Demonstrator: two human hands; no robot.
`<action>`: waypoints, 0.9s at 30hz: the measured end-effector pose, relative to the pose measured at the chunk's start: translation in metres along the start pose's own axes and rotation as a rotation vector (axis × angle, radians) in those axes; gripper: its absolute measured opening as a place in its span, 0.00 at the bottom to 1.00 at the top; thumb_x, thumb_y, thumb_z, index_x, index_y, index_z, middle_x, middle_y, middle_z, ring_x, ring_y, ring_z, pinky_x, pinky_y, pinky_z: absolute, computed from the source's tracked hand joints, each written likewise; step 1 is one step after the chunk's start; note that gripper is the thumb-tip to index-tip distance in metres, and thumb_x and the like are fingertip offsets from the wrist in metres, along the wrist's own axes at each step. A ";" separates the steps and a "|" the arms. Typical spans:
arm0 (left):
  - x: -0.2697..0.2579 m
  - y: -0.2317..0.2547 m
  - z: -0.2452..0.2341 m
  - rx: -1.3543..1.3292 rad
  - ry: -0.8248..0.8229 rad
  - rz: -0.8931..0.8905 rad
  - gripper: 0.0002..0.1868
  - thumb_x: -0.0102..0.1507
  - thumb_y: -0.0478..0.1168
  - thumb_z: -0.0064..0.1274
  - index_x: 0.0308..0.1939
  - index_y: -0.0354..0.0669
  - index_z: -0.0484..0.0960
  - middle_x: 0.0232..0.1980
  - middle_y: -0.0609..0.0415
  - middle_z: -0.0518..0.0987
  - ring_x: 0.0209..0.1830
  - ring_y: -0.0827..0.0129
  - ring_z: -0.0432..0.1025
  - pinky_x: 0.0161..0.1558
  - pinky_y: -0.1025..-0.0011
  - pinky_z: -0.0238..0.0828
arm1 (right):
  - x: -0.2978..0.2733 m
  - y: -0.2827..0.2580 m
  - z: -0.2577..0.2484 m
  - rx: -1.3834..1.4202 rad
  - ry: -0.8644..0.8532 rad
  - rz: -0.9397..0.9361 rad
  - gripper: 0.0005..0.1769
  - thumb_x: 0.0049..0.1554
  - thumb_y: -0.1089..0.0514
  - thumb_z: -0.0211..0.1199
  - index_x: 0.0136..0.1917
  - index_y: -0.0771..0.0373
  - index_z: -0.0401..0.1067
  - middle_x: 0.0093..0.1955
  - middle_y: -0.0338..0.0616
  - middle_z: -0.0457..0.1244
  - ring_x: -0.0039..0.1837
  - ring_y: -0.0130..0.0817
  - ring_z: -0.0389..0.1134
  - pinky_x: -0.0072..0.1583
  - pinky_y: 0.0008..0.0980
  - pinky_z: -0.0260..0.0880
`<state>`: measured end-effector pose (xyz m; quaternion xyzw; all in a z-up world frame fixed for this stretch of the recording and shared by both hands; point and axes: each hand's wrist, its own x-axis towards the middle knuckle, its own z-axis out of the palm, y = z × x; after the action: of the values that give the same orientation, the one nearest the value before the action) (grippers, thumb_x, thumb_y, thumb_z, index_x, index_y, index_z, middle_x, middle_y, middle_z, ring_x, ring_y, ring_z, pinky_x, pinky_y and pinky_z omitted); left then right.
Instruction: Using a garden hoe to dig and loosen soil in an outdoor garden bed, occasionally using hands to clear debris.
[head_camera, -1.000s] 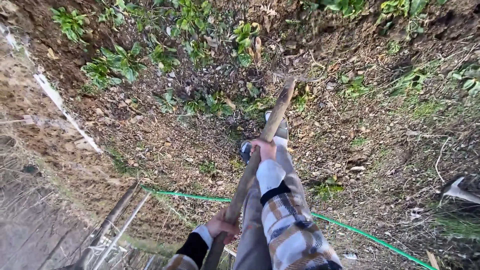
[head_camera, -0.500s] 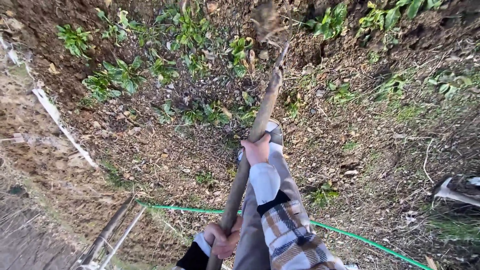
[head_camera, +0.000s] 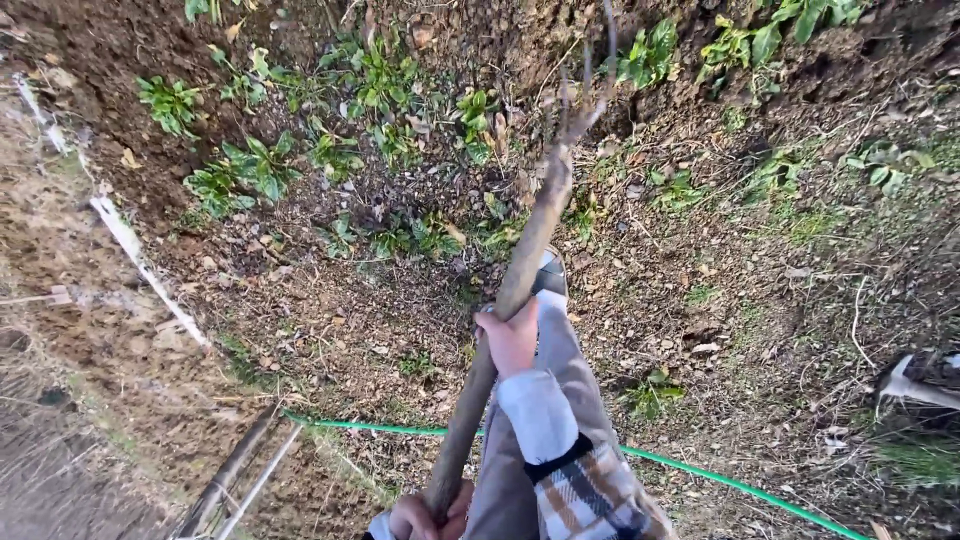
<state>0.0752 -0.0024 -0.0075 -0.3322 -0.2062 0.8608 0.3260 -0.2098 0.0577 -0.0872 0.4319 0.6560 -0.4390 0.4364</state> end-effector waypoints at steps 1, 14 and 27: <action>0.001 0.007 0.013 0.004 0.004 -0.001 0.23 0.43 0.31 0.57 0.37 0.43 0.61 0.21 0.52 0.66 0.18 0.67 0.59 0.22 0.69 0.43 | 0.005 -0.004 0.008 0.005 -0.002 0.001 0.27 0.45 0.65 0.68 0.52 0.62 0.55 0.42 0.47 0.62 0.39 0.36 0.66 0.45 0.38 0.70; 0.103 0.031 -0.003 -0.187 -0.246 -0.097 0.18 0.50 0.27 0.48 0.37 0.44 0.59 0.18 0.56 0.62 0.08 0.67 0.59 0.16 0.64 0.65 | 0.074 -0.043 -0.031 -0.285 0.052 -0.097 0.34 0.49 0.67 0.69 0.62 0.67 0.52 0.53 0.52 0.63 0.48 0.44 0.72 0.50 0.38 0.81; 0.044 -0.016 0.065 0.184 0.174 -0.201 0.20 0.50 0.34 0.56 0.40 0.46 0.63 0.22 0.55 0.62 0.14 0.77 0.53 0.18 0.77 0.38 | -0.003 0.005 -0.079 0.511 -0.066 0.054 0.29 0.44 0.70 0.65 0.49 0.55 0.48 0.28 0.50 0.58 0.27 0.38 0.57 0.30 0.35 0.59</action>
<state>0.0114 0.0307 0.0275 -0.3520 -0.1295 0.8070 0.4562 -0.2198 0.1331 -0.0664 0.5310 0.4975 -0.5925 0.3456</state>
